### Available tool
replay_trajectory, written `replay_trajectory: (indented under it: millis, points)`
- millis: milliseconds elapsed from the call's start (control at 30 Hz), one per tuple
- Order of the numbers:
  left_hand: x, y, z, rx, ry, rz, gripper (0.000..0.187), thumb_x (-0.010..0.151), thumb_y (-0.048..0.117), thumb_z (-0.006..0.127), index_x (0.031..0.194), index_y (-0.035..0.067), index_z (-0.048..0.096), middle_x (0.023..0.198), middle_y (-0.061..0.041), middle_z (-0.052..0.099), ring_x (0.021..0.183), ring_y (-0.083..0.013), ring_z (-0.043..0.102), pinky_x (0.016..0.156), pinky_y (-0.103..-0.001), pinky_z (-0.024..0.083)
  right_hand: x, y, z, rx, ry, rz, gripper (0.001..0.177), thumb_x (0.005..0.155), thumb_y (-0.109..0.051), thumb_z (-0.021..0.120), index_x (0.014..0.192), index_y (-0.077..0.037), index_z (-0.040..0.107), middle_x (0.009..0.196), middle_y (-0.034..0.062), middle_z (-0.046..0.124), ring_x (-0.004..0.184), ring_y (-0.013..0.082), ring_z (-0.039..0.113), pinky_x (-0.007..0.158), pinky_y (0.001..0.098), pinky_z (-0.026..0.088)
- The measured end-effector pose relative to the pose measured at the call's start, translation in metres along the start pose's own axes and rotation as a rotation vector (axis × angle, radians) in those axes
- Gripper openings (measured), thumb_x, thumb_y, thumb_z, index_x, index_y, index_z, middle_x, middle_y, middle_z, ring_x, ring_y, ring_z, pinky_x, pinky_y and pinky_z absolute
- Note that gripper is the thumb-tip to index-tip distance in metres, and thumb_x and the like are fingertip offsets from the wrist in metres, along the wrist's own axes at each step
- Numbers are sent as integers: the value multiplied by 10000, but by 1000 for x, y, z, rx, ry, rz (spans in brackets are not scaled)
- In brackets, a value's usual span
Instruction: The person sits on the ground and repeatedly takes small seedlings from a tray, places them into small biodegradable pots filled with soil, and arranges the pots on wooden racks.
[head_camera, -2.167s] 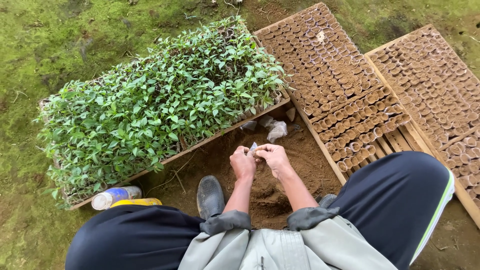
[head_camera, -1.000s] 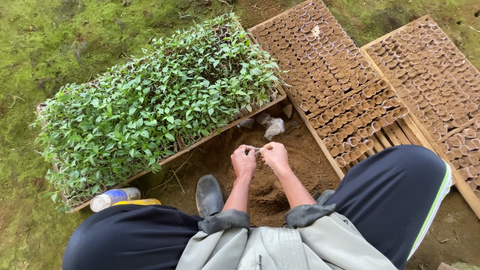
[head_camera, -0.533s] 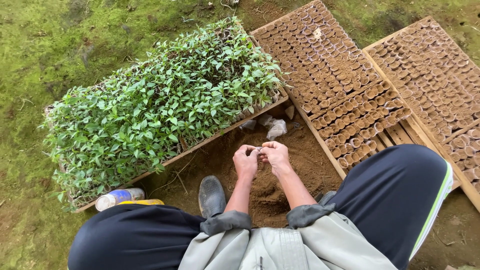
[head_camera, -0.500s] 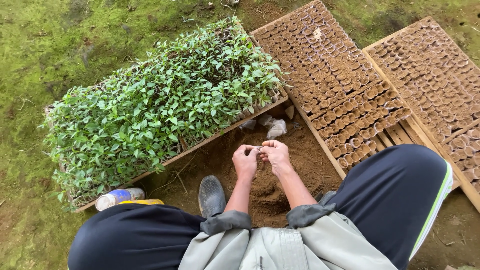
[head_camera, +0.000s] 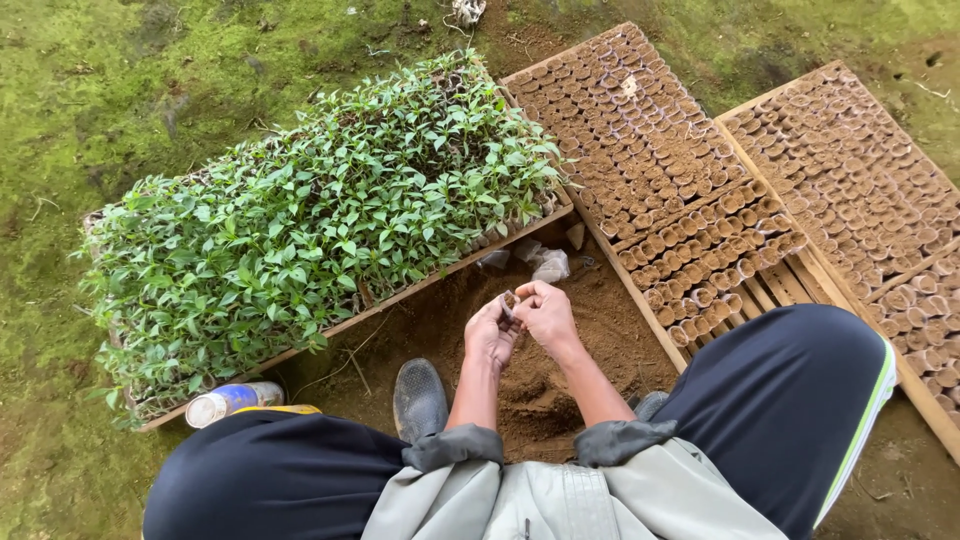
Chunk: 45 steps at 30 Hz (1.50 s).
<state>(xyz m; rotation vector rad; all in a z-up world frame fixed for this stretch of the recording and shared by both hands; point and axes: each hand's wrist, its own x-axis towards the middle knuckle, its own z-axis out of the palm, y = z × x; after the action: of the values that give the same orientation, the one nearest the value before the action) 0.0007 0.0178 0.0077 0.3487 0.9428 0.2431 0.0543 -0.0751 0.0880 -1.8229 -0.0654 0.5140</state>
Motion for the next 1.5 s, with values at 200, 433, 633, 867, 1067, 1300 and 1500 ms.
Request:
replay_trajectory:
  millis: [200,433,633,867,1067,1300,1500]
  points:
    - [13,-6,-6,30,-46,43,186,994,115,655,1140,24,726,1007,-197,773,761,-258,768,703,-371,671,-5,-12,-4,-325,55,78,337,736,-340,764,1013,-149,773,669,4,745,704,166,729,729,330,560]
    - [3,-1,-4,18,-65,49,212,1001,111,647,1181,27,722,1020,-182,776,809,-257,776,725,-380,676,-7,-12,-3,-468,49,84,392,677,-268,751,1054,-165,783,725,5,755,796,231,749,783,395,570]
    - [0,13,-6,-48,-29,14,202,1008,131,638,1165,31,716,1066,-247,754,819,-302,773,686,-359,683,20,30,-6,-460,109,23,306,793,-391,748,1034,-205,779,894,14,787,871,197,761,796,395,588]
    - [-3,24,-10,-99,7,-16,202,1010,137,633,1155,19,710,1071,-272,743,789,-310,762,652,-346,680,-19,91,25,-1125,-266,-260,824,914,-413,716,1481,97,403,1473,379,422,1397,520,436,1105,542,492]
    - [12,18,-10,-154,12,-47,207,1023,180,620,1131,32,717,1056,-276,740,778,-317,757,653,-352,682,-31,175,50,-1610,-279,-524,729,836,-550,725,1186,70,569,1098,262,582,989,373,639,727,397,612]
    - [11,18,-1,-177,-6,-62,200,1030,202,614,1106,49,719,1065,-270,739,791,-321,761,664,-359,685,29,259,26,-1176,-303,30,99,736,-272,717,798,-256,792,792,74,766,791,309,777,668,407,655]
    - [17,16,-1,-162,6,-52,212,1042,211,595,1118,51,711,1110,-290,721,828,-348,763,685,-386,689,-5,10,-13,-39,-102,338,197,725,62,784,918,36,757,726,182,709,512,191,663,501,299,609]
